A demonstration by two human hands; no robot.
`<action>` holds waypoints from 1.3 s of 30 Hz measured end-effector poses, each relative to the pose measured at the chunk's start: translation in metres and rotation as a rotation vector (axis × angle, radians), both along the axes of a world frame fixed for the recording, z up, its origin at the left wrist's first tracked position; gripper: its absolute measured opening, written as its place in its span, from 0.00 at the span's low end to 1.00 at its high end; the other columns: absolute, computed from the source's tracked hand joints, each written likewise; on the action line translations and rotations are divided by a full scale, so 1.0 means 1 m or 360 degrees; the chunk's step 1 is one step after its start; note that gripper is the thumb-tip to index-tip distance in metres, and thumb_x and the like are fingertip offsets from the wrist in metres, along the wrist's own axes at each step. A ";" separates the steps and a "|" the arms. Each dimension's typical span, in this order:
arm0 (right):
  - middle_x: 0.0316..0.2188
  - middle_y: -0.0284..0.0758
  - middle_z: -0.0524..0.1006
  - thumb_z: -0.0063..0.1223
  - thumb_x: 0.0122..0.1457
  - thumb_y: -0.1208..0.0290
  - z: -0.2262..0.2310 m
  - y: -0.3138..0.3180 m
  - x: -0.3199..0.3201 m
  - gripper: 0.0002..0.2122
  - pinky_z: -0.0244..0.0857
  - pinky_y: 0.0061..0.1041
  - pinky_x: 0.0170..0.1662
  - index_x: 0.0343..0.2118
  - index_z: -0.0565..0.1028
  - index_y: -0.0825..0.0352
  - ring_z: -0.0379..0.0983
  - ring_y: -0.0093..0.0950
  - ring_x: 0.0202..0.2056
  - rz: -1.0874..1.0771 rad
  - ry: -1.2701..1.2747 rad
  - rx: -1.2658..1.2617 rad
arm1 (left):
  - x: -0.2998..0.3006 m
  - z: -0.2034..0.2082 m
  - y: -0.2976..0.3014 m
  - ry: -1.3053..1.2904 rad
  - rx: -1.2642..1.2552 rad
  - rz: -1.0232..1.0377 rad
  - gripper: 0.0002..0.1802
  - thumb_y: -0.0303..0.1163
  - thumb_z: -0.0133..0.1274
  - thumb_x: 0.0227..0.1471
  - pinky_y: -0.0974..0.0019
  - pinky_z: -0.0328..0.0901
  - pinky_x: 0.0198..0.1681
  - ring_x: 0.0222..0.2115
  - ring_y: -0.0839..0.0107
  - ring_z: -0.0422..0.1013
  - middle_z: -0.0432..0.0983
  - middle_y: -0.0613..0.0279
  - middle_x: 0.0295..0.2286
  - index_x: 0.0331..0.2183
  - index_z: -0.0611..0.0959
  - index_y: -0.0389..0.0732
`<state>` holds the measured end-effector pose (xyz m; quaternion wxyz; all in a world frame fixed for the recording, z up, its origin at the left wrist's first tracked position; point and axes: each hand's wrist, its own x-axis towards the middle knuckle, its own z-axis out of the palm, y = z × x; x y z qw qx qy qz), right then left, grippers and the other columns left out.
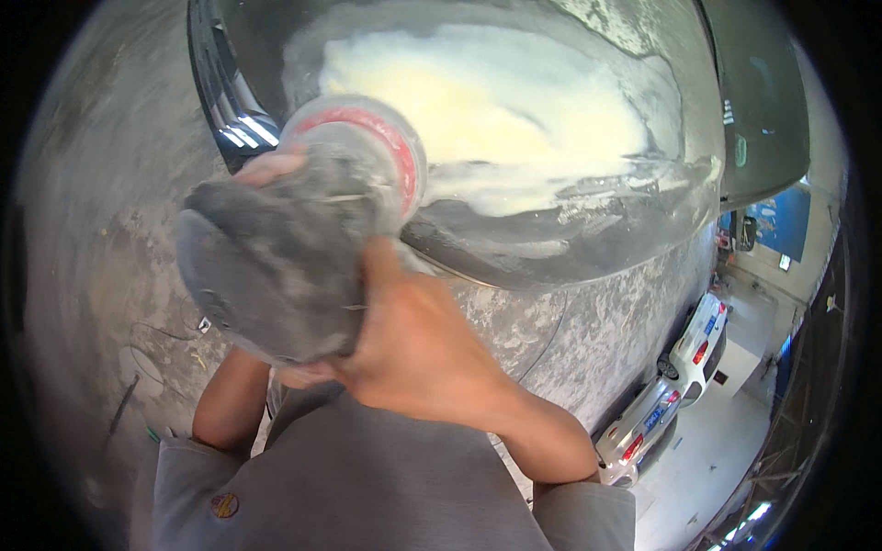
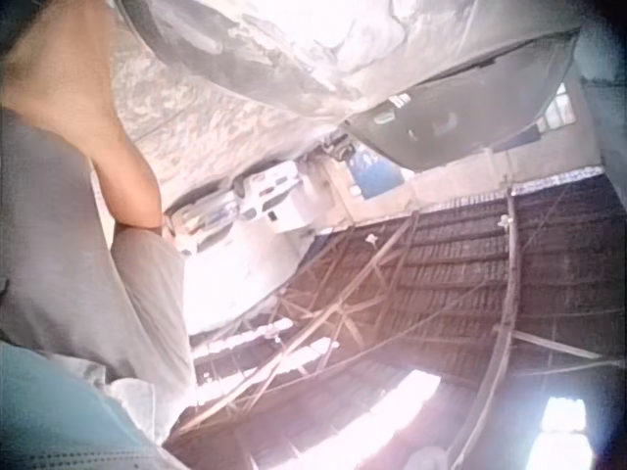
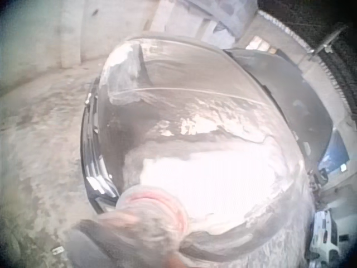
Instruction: The person uses a handheld electric polisher with a rotating pad to smooth a white compound on the hood of a dark-colored car. They move the tool in overlapping circular and linear passes across the hood surface, occasionally using the left hand to steady the tool or wipe the surface.
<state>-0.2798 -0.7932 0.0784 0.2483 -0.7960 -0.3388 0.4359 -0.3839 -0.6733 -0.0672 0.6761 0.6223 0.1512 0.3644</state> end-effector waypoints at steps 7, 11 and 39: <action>0.34 0.48 0.81 0.75 0.44 0.69 0.002 -0.027 -0.033 0.38 0.76 0.42 0.43 0.59 0.68 0.75 0.83 0.51 0.40 0.0073 -0.0185 -0.0201 | -0.040 -0.009 -0.030 -0.0103 0.0027 0.0026 0.57 0.55 0.78 0.31 0.45 0.59 0.65 0.58 0.50 0.70 0.74 0.48 0.55 0.58 0.73 0.37; 0.35 0.47 0.81 0.81 0.40 0.55 0.002 -0.082 -0.046 0.37 0.77 0.39 0.40 0.48 0.75 0.75 0.84 0.47 0.37 -0.0134 -0.0395 0.0043 | -0.023 -0.002 -0.067 -0.0325 0.0115 -0.0235 0.57 0.55 0.79 0.32 0.44 0.57 0.67 0.59 0.50 0.70 0.74 0.47 0.56 0.59 0.72 0.37; 0.32 0.43 0.82 0.83 0.36 0.54 0.017 -0.115 -0.012 0.39 0.78 0.36 0.39 0.49 0.77 0.75 0.86 0.41 0.35 0.0002 -0.0394 -0.0428 | 0.042 -0.002 -0.103 -0.0654 0.0125 0.0316 0.46 0.53 0.71 0.45 0.41 0.67 0.58 0.51 0.44 0.77 0.80 0.45 0.49 0.56 0.74 0.34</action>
